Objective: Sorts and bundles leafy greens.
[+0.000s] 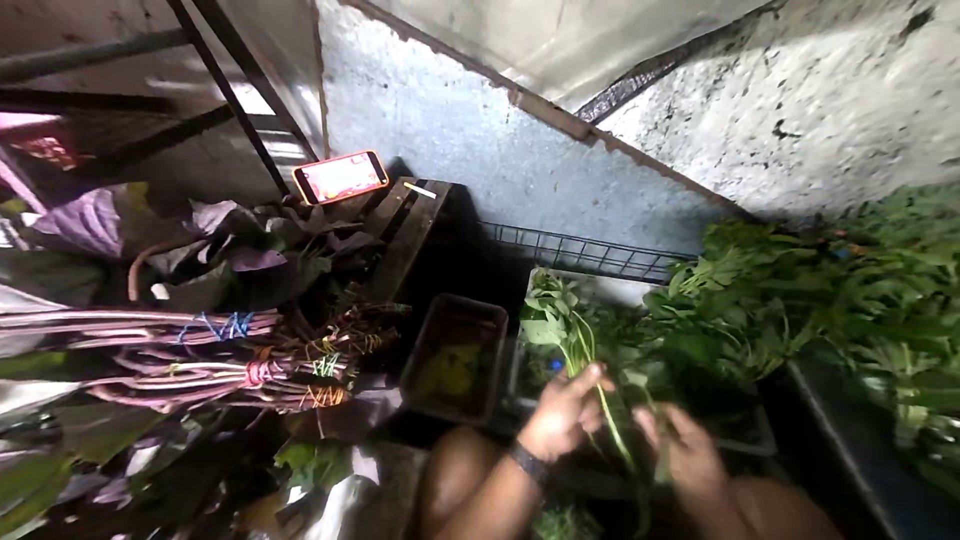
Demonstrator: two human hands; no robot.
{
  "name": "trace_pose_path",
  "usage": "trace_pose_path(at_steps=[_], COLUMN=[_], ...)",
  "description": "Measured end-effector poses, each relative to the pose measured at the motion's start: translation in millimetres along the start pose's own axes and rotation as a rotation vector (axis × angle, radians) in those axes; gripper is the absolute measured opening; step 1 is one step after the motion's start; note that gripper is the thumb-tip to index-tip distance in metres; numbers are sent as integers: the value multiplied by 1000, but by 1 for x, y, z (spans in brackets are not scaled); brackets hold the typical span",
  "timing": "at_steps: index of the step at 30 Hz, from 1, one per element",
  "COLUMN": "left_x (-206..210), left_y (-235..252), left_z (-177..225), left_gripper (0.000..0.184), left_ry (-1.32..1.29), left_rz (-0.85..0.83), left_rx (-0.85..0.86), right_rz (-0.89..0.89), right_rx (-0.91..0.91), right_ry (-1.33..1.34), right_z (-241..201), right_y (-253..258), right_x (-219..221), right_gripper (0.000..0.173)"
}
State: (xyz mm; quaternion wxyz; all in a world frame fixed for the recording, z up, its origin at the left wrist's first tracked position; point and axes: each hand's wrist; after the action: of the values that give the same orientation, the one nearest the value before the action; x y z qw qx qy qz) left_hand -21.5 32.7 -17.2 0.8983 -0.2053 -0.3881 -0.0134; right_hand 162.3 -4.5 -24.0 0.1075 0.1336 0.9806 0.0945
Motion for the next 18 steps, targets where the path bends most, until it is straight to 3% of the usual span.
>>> trace_pose_path(at_steps=[2,4,8,12,18], left_x=[3,5,4,8,8], left_y=[0,1,2,0,1], left_z=[0,-1,-7,-12,-23], left_gripper=[19,21,22,13,27], left_ry=[50,129,167,175,428], left_rz=[41,67,58,78,139], left_rx=[9,30,54,13,151], right_rz=[83,96,102,151,114], right_rx=[308,472,597,731,854], right_ry=[135,276,472,505,513], right_z=[-13,-21,-29,-36,-41], right_y=[14,29,46,51,51], right_x=[-7,-16,-20,-3,33], right_gripper=[19,22,28,28,27])
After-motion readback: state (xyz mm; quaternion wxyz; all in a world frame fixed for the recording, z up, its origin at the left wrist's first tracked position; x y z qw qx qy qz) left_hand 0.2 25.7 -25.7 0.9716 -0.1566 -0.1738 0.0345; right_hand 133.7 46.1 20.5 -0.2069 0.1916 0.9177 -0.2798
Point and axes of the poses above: each hand's wrist, its own y-axis towards the middle knuckle, its own x-axis out of the palm, z = x × y, and after that the axes turned 12 degrees about z, right-handed
